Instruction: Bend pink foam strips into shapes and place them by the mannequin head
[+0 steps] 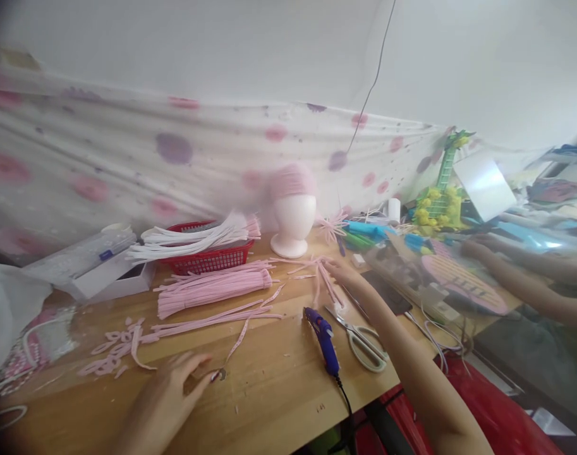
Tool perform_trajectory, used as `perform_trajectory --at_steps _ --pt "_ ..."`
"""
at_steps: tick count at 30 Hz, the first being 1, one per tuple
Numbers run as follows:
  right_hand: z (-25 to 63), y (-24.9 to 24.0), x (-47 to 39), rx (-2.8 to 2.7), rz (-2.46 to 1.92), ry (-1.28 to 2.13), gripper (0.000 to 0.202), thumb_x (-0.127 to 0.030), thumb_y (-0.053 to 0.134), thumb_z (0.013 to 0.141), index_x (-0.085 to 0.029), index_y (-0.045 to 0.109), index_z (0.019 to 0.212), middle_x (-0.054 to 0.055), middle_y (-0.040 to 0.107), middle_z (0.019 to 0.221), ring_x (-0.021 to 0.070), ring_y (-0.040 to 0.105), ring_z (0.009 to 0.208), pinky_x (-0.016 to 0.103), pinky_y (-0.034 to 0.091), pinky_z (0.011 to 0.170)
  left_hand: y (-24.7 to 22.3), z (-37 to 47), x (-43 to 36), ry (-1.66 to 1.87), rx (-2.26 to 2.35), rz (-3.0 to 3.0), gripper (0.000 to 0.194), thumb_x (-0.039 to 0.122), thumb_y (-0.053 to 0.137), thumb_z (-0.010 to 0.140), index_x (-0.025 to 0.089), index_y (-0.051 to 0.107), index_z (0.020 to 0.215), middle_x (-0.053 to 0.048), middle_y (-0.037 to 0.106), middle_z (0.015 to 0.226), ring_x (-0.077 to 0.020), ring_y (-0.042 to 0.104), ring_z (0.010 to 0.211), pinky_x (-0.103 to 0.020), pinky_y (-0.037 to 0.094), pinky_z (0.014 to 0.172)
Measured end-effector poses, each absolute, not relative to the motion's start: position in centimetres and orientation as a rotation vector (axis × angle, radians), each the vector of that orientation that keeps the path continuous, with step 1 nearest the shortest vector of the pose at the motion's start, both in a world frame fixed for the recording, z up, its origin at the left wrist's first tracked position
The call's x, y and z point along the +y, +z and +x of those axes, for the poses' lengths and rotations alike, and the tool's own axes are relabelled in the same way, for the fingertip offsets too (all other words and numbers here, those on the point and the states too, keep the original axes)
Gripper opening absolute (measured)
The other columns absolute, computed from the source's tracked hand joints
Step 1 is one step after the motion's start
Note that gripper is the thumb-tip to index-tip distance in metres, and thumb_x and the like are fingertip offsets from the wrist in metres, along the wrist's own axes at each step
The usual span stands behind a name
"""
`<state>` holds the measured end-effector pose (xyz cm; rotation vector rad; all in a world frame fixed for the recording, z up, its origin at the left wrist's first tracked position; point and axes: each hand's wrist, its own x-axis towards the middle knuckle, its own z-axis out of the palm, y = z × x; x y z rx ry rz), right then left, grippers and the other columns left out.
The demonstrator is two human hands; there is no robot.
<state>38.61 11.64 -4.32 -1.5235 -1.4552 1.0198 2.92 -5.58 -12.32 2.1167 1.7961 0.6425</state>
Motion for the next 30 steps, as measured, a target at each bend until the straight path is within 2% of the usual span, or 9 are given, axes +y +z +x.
perform_trajectory --at_steps 5,9,12,15,19,21,24,27,30 --pt "40.3 -1.3 7.6 -1.536 -1.617 0.683 0.028 -0.043 0.071 0.080 -0.018 0.070 0.094 0.015 0.070 0.112 0.0327 0.060 0.107 0.044 0.047 0.094 -16.5 1.2 -7.1 0.574 1.847 2.062 0.016 0.027 0.058 0.087 0.023 0.073 0.091 -0.008 0.071 0.094 -0.0269 0.069 0.091 -0.040 0.054 0.081" --pt "36.5 -1.0 -0.2 -1.761 -1.467 0.475 0.026 -0.046 0.059 0.091 -0.024 0.070 0.099 0.011 0.073 0.100 0.0298 0.065 0.094 0.042 0.050 0.087 -16.7 1.1 -6.7 0.642 1.843 2.233 0.020 0.026 0.053 0.090 0.027 0.070 0.079 -0.005 0.073 0.095 -0.0288 0.067 0.093 -0.044 0.049 0.080" --pt "30.3 -3.6 -4.5 -1.974 -1.306 0.601 0.023 -0.040 0.059 0.094 -0.028 0.066 0.112 0.009 0.072 0.111 0.0281 0.066 0.102 0.038 0.051 0.088 -14.7 2.3 -6.6 0.746 1.604 2.433 0.017 0.022 0.054 0.092 0.029 0.069 0.086 0.000 0.075 0.091 -0.0285 0.065 0.103 -0.051 0.039 0.096" --pt "24.8 -6.2 -5.6 -2.257 -1.140 0.919 0.050 -0.041 0.069 0.087 -0.027 0.055 0.134 0.011 0.069 0.122 0.0299 0.064 0.112 0.038 0.050 0.091 -12.1 4.0 -6.9 0.833 1.349 2.458 0.019 0.019 0.050 0.097 0.029 0.065 0.090 0.004 0.073 0.083 -0.0221 0.067 0.095 -0.053 0.024 0.110" --pt "22.6 -7.3 -4.4 -2.303 -1.135 1.221 0.026 -0.041 0.054 0.099 -0.023 0.068 0.112 0.004 0.075 0.087 0.0203 0.069 0.075 0.027 0.047 0.068 -10.0 4.0 -7.3 0.926 1.370 2.275 0.019 0.020 0.048 0.098 0.025 0.062 0.086 0.004 0.068 0.075 -0.0157 0.063 0.072 -0.046 0.034 0.107" --pt "23.6 -7.3 -3.8 -2.319 -1.176 1.236 0.029 -0.038 0.046 0.102 -0.021 0.070 0.098 0.002 0.071 0.074 0.0166 0.064 0.062 0.025 0.042 0.061 -9.5 2.7 -7.4 0.876 1.457 2.104 0.014 0.024 0.052 0.095 0.025 0.062 0.087 0.003 0.067 0.076 -0.0162 0.063 0.071 -0.037 0.047 0.092" --pt "26.1 -7.8 -3.7 -2.319 -1.338 1.182 0.035 -0.036 0.044 0.102 -0.021 0.064 0.078 0.001 0.064 0.060 0.0164 0.060 0.055 0.025 0.038 0.056 -9.1 0.0 -7.3 0.758 1.599 1.843 0.013 0.029 0.053 0.093 0.026 0.064 0.086 0.003 0.067 0.074 -0.0169 0.064 0.069 -0.027 0.050 0.071" --pt "28.1 -9.1 -4.1 -2.269 -1.412 1.332 0.040 -0.038 0.039 0.103 -0.021 0.058 0.072 0.002 0.065 0.059 0.0173 0.062 0.056 0.026 0.042 0.057 -8.6 -1.9 -7.0 0.705 1.708 1.704 0.017 0.034 0.053 0.092 0.026 0.066 0.084 0.003 0.066 0.070 -0.0169 0.064 0.067 -0.026 0.050 0.067" --pt "28.0 -9.7 -4.1 -2.247 -1.426 1.424 0.026 -0.042 0.050 0.098 -0.021 0.064 0.091 0.006 0.075 0.083 0.0231 0.071 0.078 0.029 0.049 0.070 -8.2 -1.9 -6.6 0.674 1.706 1.633 0.017 0.034 0.053 0.091 0.026 0.067 0.085 0.003 0.068 0.073 -0.0167 0.065 0.068 -0.025 0.050 0.065"
